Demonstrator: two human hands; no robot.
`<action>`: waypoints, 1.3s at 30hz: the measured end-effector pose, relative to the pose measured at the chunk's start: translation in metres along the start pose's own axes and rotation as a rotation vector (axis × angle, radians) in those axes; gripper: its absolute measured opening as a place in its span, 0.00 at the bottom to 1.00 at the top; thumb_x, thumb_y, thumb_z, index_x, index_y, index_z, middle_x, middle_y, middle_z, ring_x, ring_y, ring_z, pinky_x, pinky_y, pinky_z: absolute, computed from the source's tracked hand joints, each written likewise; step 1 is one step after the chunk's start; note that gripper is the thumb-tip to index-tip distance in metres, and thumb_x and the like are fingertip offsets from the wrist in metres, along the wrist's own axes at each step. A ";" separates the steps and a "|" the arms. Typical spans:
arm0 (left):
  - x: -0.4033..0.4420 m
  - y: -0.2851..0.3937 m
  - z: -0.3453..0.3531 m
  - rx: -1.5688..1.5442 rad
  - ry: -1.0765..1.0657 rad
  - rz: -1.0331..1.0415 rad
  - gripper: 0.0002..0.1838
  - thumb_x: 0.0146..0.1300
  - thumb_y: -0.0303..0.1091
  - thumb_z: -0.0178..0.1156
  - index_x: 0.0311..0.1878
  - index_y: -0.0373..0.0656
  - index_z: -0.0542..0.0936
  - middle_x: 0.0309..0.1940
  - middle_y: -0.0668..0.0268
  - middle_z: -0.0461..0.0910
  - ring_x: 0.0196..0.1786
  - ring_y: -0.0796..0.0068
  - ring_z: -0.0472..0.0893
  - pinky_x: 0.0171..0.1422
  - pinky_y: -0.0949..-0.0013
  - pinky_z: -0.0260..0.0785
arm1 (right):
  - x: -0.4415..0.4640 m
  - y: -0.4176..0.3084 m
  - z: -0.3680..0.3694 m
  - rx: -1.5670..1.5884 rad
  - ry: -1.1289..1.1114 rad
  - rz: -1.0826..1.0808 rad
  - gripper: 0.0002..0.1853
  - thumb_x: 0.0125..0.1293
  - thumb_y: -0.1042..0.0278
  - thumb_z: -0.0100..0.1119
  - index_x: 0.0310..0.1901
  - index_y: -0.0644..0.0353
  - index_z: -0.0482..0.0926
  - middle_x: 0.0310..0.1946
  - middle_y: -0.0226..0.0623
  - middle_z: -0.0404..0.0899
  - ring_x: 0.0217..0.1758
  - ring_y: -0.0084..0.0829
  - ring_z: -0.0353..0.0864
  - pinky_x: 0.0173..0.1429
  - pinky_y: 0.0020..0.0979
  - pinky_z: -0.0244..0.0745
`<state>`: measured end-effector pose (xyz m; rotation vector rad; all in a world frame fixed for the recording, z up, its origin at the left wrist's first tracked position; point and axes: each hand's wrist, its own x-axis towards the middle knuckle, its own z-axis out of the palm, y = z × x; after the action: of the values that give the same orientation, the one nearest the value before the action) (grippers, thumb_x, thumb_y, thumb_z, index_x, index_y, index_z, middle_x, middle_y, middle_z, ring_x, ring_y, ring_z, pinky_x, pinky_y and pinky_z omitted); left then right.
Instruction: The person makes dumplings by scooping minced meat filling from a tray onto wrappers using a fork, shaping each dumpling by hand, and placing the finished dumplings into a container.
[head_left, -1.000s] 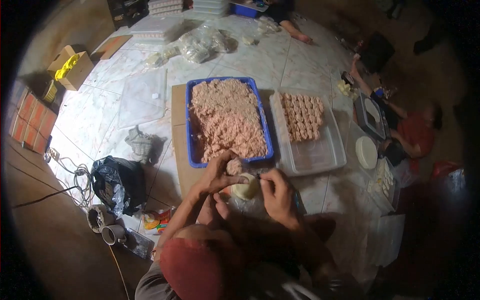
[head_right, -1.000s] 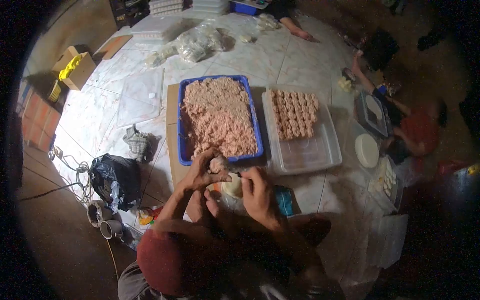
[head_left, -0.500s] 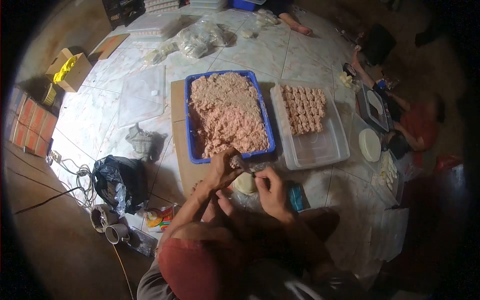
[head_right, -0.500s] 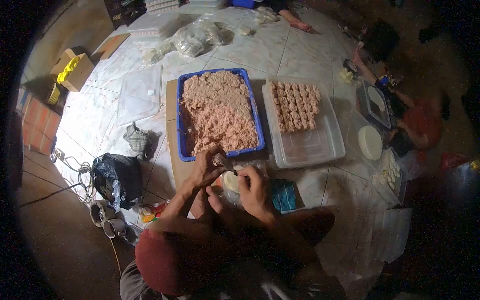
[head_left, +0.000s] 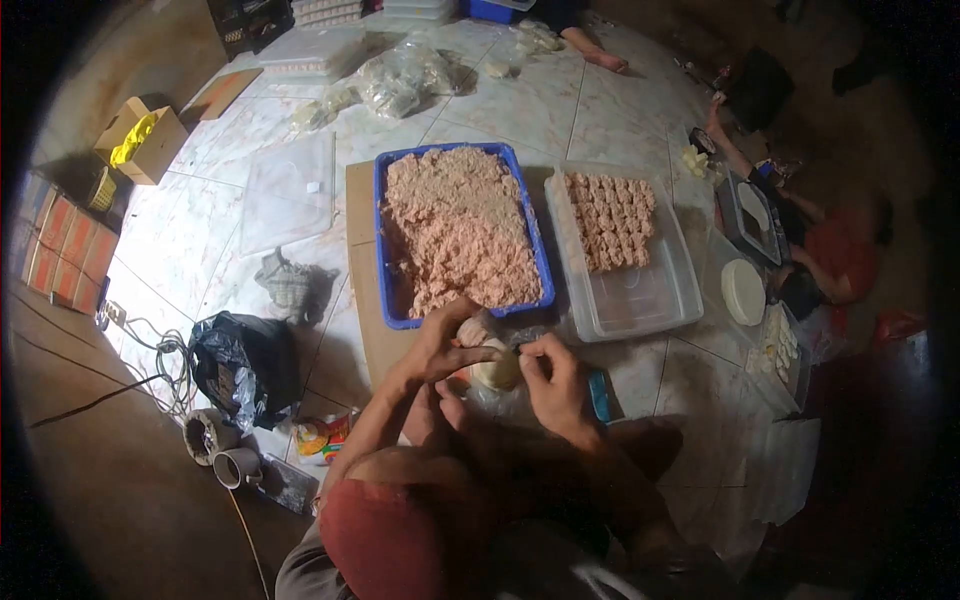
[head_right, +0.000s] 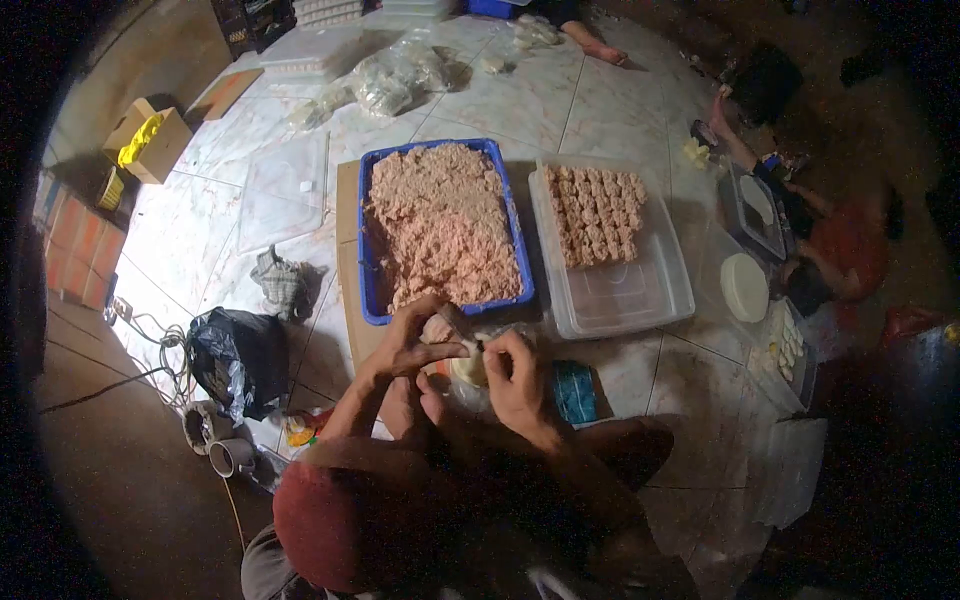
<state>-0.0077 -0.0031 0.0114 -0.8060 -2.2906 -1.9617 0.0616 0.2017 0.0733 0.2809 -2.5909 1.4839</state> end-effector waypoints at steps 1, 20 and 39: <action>-0.002 0.006 -0.004 -0.007 -0.013 -0.055 0.21 0.53 0.39 0.79 0.41 0.37 0.79 0.32 0.63 0.81 0.34 0.71 0.79 0.40 0.68 0.72 | 0.008 -0.006 -0.006 -0.006 0.049 0.025 0.05 0.70 0.74 0.57 0.41 0.67 0.77 0.32 0.43 0.80 0.38 0.31 0.80 0.45 0.33 0.74; -0.011 0.047 0.046 -0.255 -0.235 -0.434 0.28 0.68 0.40 0.67 0.65 0.35 0.73 0.59 0.53 0.79 0.59 0.60 0.79 0.65 0.58 0.71 | 0.062 0.078 -0.136 -0.273 0.233 0.038 0.21 0.56 0.76 0.69 0.53 0.59 0.79 0.48 0.46 0.79 0.49 0.43 0.83 0.54 0.39 0.78; -0.018 0.026 0.056 0.147 -0.438 -0.470 0.16 0.61 0.32 0.70 0.50 0.38 0.82 0.45 0.55 0.83 0.51 0.56 0.83 0.57 0.60 0.75 | 0.159 0.254 -0.231 -0.286 0.079 0.233 0.33 0.58 0.77 0.69 0.65 0.58 0.68 0.51 0.48 0.80 0.53 0.43 0.80 0.56 0.41 0.76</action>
<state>0.0353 0.0443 0.0175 -0.8044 -3.0822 -1.8788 -0.1442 0.5129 0.0113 -0.1132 -2.7991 1.1325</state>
